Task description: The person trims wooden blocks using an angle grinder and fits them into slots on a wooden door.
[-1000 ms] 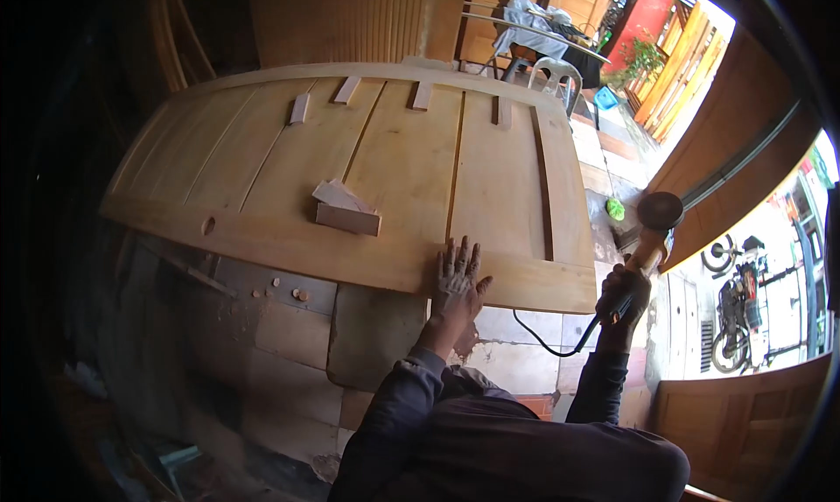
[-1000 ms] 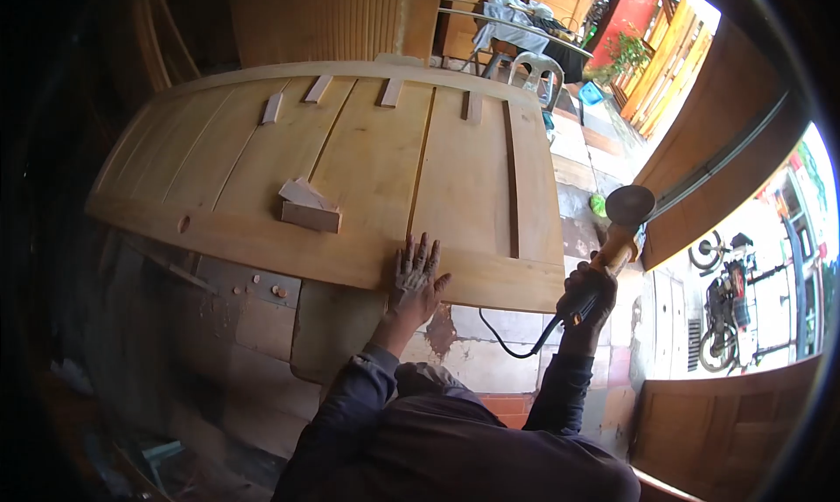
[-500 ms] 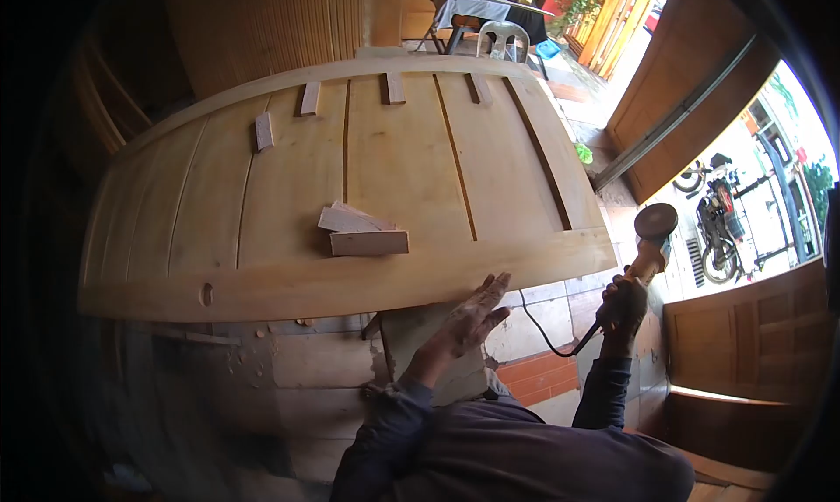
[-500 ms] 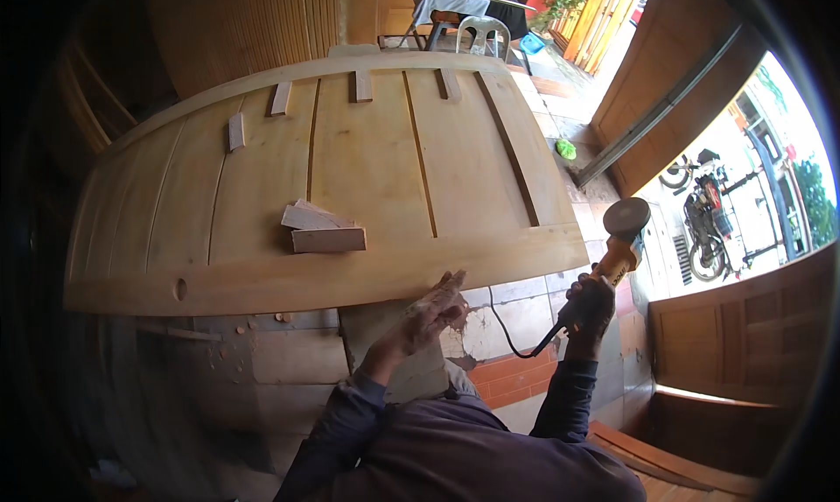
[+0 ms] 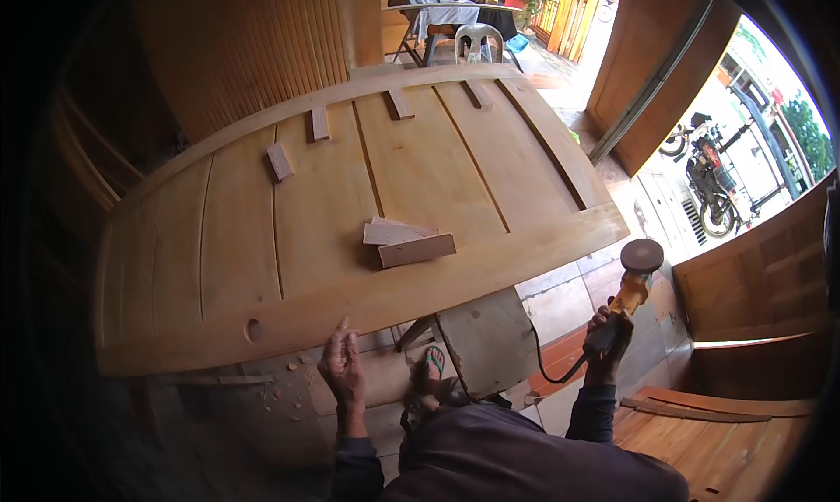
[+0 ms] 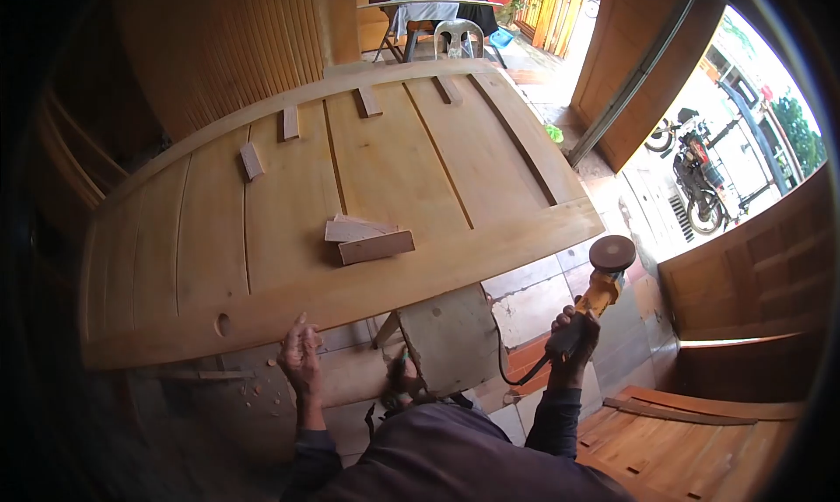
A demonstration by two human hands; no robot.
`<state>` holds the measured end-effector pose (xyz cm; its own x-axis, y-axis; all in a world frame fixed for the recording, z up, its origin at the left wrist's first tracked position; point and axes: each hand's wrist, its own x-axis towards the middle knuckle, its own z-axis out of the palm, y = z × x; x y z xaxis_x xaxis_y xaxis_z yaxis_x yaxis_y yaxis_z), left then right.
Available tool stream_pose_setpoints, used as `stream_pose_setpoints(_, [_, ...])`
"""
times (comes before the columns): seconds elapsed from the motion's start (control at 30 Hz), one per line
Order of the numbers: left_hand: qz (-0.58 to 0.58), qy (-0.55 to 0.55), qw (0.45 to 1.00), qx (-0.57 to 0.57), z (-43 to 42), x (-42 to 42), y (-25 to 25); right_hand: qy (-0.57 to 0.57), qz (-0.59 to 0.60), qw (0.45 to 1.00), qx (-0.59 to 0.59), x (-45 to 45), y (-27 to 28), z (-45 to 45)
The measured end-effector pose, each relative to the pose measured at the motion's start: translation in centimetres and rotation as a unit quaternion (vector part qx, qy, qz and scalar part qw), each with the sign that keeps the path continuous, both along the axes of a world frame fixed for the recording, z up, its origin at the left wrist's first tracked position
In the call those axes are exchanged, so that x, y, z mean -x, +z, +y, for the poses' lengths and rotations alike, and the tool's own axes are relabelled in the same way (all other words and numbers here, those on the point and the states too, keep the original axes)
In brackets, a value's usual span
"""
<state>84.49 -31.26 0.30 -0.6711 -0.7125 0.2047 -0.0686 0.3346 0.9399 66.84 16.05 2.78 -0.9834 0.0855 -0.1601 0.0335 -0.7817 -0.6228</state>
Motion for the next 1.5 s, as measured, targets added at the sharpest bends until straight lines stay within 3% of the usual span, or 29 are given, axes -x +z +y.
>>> stream_pose_setpoints(0.23, [0.05,0.086,0.995,0.031,-9.9,6.4,-0.1,0.032,0.045,0.997,0.056,-0.1,-3.3,-4.4])
stream_pose_setpoints(0.37, [-0.039,0.081,0.99,0.107,-17.4,12.5,0.4,0.057,0.039,0.994,0.085,0.4,-3.8,-5.2])
stream_pose_setpoints(0.47, [-0.079,0.114,0.964,0.225,-23.6,19.5,-1.0,0.07,0.0,0.995,0.068,-0.3,-8.5,-1.0])
stream_pose_setpoints(0.57, [-0.06,0.142,0.918,0.367,-29.2,26.7,-4.6,-0.016,-0.037,0.999,0.0,-2.2,-4.4,-4.1])
stream_pose_setpoints(0.6, [-0.12,0.178,0.906,0.366,-30.7,29.3,-5.8,0.0,-0.008,0.998,-0.058,-2.8,-3.7,-4.6])
stream_pose_setpoints(0.67, [-0.187,0.207,0.891,0.359,-31.6,31.9,-5.8,-0.099,-0.063,0.99,-0.082,-4.1,-3.1,-6.1])
stream_pose_setpoints(0.73, [-0.206,0.202,0.892,0.347,-31.5,32.7,-3.8,-0.117,-0.069,0.987,-0.09,-5.2,-0.8,-8.7])
stream_pose_setpoints(0.87, [-0.174,0.183,0.89,0.379,-35.7,32.9,-6.1,-0.193,-0.072,0.97,-0.126,-6.9,-3.8,-7.1])
stream_pose_setpoints(0.97, [-0.161,0.201,0.899,0.354,-38.4,30.4,-5.1,-0.205,0.008,0.945,-0.254,-7.9,-4.6,-7.8])
stream_pose_setpoints(1.07, [-0.147,0.24,0.876,0.392,-45.0,28.8,-7.6,-0.199,-0.037,0.971,-0.13,-7.9,-2.4,-9.6])
stream_pose_setpoints(1.2, [-0.195,0.251,0.87,0.377,-49.3,28.8,-6.5,-0.223,-0.047,0.962,-0.152,-8.0,-3.0,-11.1])
stream_pose_setpoints(1.5, [-0.148,0.189,0.904,0.353,-51.6,30.9,-6.1,-0.237,-0.047,0.952,-0.188,-8.1,-2.8,-12.4])
